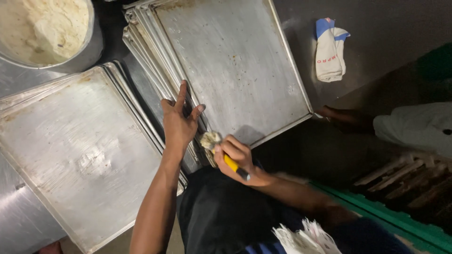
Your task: Apply grease or shortening to individual baking trays using a brush.
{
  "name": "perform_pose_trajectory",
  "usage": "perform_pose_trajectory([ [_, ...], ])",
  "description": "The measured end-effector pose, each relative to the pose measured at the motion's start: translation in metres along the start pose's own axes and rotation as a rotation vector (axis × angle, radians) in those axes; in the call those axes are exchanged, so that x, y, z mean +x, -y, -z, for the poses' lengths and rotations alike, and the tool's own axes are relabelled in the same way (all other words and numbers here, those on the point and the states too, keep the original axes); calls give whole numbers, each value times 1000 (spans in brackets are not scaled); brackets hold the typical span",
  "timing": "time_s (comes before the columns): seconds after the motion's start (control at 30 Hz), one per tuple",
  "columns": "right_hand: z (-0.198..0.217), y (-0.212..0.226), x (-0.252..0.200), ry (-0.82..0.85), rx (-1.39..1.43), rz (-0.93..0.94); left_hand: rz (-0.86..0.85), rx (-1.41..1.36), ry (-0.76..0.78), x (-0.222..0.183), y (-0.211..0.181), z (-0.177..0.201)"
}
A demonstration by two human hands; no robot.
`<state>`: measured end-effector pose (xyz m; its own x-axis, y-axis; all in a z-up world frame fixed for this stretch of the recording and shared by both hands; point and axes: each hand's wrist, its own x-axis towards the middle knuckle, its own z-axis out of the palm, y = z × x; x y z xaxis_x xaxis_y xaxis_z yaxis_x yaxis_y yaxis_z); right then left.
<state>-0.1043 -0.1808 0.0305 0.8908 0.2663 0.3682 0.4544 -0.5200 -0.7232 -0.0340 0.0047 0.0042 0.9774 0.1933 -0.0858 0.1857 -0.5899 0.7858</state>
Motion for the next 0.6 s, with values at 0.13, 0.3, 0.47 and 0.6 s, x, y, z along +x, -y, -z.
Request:
perform_pose_trajectory([
  [0.13,0,-85,11,-50,-105,-1,36,-1,-18,4,-6,0],
  [0.3,77,-242,64,-51,-1440,313,47,29,-27,4,-7,0],
  [0.47,111,-213,146,-278,-495,196,81,19,15,8,-14,6],
  [0.6,80,-181,146,-399,-580,117,75,-20,-5,8,-10,7],
])
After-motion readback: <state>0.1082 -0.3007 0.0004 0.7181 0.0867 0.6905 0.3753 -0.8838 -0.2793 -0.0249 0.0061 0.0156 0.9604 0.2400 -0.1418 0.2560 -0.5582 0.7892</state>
